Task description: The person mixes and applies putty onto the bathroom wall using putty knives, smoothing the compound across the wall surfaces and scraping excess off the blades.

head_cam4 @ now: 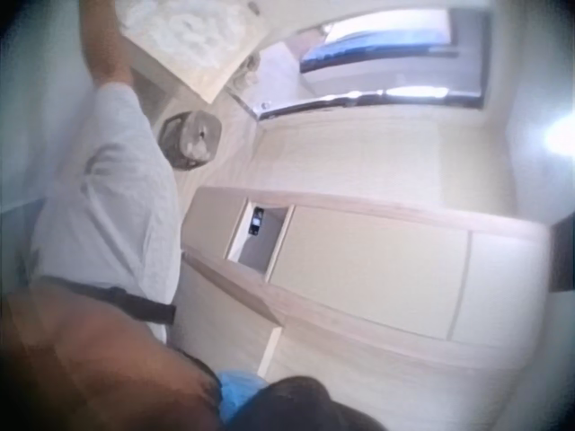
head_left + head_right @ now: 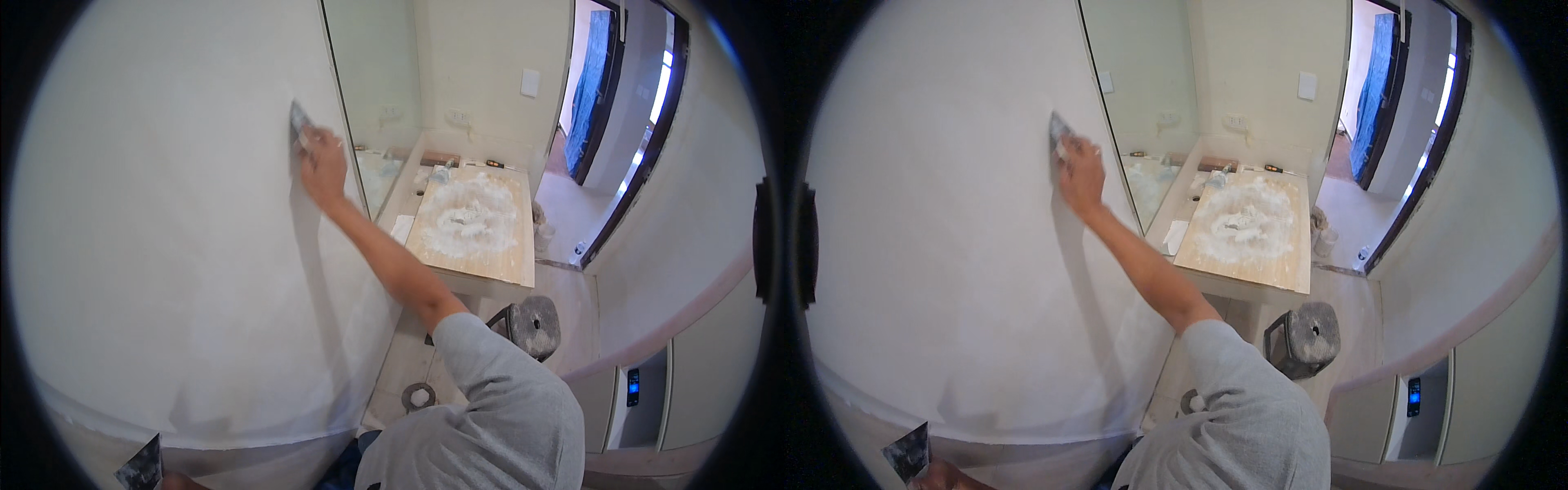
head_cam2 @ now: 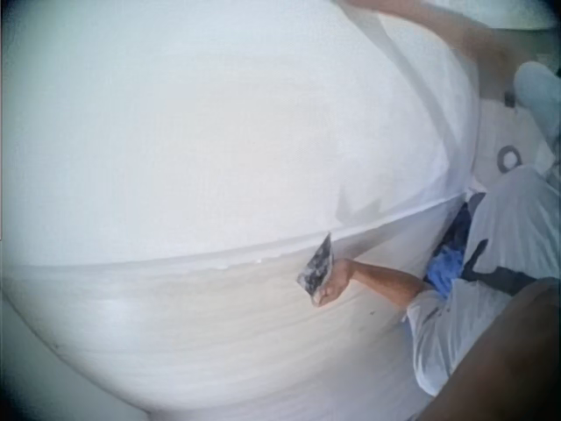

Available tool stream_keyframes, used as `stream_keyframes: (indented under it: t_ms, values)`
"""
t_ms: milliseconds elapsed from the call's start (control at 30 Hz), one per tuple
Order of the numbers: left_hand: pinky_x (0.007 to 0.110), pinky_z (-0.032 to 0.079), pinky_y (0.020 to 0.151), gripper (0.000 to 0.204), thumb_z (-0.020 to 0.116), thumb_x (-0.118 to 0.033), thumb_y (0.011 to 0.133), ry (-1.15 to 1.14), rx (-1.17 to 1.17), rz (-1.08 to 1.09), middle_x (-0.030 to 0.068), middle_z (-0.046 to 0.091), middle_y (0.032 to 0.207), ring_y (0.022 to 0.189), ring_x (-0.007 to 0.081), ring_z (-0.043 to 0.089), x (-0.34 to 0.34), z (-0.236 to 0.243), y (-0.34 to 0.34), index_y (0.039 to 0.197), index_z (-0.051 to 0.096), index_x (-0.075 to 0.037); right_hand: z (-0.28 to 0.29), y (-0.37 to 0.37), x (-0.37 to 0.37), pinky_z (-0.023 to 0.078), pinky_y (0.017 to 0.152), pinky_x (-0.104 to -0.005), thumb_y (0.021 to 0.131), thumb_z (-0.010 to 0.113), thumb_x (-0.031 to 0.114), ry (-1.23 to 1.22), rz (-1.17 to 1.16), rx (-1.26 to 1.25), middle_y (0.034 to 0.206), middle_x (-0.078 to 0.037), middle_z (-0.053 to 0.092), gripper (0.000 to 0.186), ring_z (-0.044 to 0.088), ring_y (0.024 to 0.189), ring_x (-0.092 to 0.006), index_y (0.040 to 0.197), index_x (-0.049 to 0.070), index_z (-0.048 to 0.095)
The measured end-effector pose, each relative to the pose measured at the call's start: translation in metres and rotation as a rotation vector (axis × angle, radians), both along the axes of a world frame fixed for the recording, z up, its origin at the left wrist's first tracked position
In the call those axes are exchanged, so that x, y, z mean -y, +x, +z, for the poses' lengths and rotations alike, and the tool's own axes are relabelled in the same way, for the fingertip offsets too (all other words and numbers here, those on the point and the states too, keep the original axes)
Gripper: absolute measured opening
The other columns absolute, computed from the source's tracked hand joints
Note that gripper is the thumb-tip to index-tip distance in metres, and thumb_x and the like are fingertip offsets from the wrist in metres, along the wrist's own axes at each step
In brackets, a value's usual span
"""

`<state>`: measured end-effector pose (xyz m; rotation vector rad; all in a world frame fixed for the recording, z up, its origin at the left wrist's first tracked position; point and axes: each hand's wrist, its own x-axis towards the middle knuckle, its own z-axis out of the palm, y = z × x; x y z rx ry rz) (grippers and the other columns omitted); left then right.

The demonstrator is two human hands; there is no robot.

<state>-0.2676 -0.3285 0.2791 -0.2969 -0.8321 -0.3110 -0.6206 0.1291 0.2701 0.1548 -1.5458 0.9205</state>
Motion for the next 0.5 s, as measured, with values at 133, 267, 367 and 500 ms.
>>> stream_keyframes:
  t_ms: [133, 267, 367, 500]
  values:
    - [0.036, 0.055, 0.063, 0.040, 0.053, -0.042, 0.106, -0.031, -0.099, -0.031, 0.0099, 0.061, 0.085, 0.069, 0.0225, 0.063, 0.023, -0.010, 0.005, 0.111, 0.054, -0.002, -0.023, 0.055, -0.004, 0.049, 0.081, -0.0463, 0.087, 0.066, 0.011, 0.212, 0.229, 0.066, 0.107, -0.015, 0.069, 0.034, 0.063, 0.097, -0.0372, 0.120, 0.009, 0.070]
    - [0.035, 0.056, 0.066, 0.040, 0.052, -0.041, 0.107, -0.006, -0.168, -0.064, 0.0095, 0.062, 0.089, 0.074, 0.0210, 0.065, 0.001, -0.001, -0.005, 0.111, 0.055, -0.002, -0.025, 0.025, -0.063, 0.049, 0.080, -0.0519, 0.099, 0.056, 0.030, -0.225, 0.066, 0.428, 0.090, -0.023, 0.070, 0.030, 0.066, 0.090, -0.0452, 0.106, 0.005, 0.072]
    - [0.034, 0.053, 0.066, 0.039, 0.052, -0.041, 0.107, -0.043, -0.109, -0.018, 0.0091, 0.061, 0.092, 0.076, 0.0194, 0.061, 0.032, -0.015, -0.001, 0.110, 0.056, -0.001, -0.006, -0.017, -0.073, 0.049, 0.080, -0.0536, 0.101, 0.053, 0.038, -0.382, -0.031, 0.485, 0.086, -0.025, 0.070, 0.040, 0.066, 0.088, -0.0483, 0.099, 0.003, 0.072]
    - [0.033, 0.048, 0.064, 0.038, 0.052, -0.040, 0.107, 0.058, -0.064, 0.096, 0.0060, 0.058, 0.090, 0.073, 0.0187, 0.054, 0.035, -0.022, 0.005, 0.106, 0.057, -0.002, 0.060, -0.003, -0.024, 0.050, 0.082, -0.0558, 0.101, 0.052, 0.036, -0.374, 0.032, 0.450, 0.092, -0.026, 0.071, 0.039, 0.067, 0.089, -0.0478, 0.103, 0.002, 0.071]
